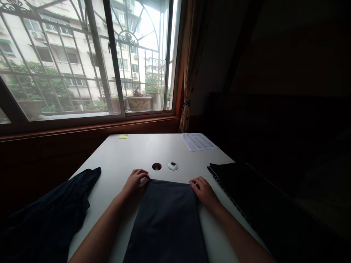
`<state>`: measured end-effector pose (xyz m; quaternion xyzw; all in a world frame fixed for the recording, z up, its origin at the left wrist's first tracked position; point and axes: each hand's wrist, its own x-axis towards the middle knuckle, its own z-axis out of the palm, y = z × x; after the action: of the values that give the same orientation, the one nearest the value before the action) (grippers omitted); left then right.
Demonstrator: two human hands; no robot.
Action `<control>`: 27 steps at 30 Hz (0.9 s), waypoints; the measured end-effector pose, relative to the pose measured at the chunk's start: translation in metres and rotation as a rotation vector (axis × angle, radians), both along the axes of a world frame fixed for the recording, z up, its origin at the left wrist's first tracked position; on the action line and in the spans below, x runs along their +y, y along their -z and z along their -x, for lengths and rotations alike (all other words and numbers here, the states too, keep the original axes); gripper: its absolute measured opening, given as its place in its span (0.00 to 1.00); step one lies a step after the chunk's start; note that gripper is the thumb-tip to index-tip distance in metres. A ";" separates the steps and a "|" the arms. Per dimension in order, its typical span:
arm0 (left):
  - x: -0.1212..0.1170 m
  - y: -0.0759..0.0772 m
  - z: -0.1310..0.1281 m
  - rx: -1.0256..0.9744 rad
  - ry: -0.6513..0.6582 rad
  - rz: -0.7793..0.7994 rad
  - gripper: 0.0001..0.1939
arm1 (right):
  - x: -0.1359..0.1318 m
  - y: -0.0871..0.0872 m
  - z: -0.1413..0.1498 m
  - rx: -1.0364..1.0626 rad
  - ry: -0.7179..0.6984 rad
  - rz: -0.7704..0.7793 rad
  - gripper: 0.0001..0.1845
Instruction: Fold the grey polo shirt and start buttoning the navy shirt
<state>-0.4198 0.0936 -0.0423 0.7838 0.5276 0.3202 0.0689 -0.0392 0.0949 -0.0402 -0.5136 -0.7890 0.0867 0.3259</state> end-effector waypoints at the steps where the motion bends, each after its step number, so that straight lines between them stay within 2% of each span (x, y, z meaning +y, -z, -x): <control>1: 0.000 0.000 0.000 0.001 0.004 -0.006 0.07 | -0.001 -0.001 0.000 0.009 -0.007 0.002 0.15; 5: 0.001 0.001 0.000 0.007 0.001 -0.031 0.05 | -0.003 -0.002 -0.002 0.071 -0.029 0.016 0.14; 9: 0.000 0.001 0.003 0.012 -0.056 -0.060 0.05 | -0.005 0.000 -0.004 0.153 -0.042 0.047 0.15; 14: -0.005 -0.001 0.021 0.004 -0.223 -0.115 0.06 | -0.013 -0.002 0.000 0.201 -0.031 0.018 0.16; 17: -0.006 -0.002 0.036 -0.018 -0.336 -0.167 0.07 | -0.019 -0.008 0.006 0.155 -0.077 -0.042 0.14; 20: -0.005 -0.002 0.043 -0.035 -0.374 -0.220 0.11 | -0.027 -0.015 0.014 0.082 -0.147 -0.069 0.13; 23: -0.005 -0.008 0.038 0.000 -0.258 -0.232 0.15 | -0.036 -0.021 0.022 0.029 -0.220 -0.052 0.14; 27: -0.013 -0.024 0.009 0.143 0.077 -0.156 0.17 | -0.048 -0.030 0.032 -0.040 -0.399 0.002 0.17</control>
<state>-0.4290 0.0810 -0.0182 0.8274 0.4742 0.3004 -0.0178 -0.0713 0.0465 -0.0105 -0.3490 -0.8813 0.1399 0.2861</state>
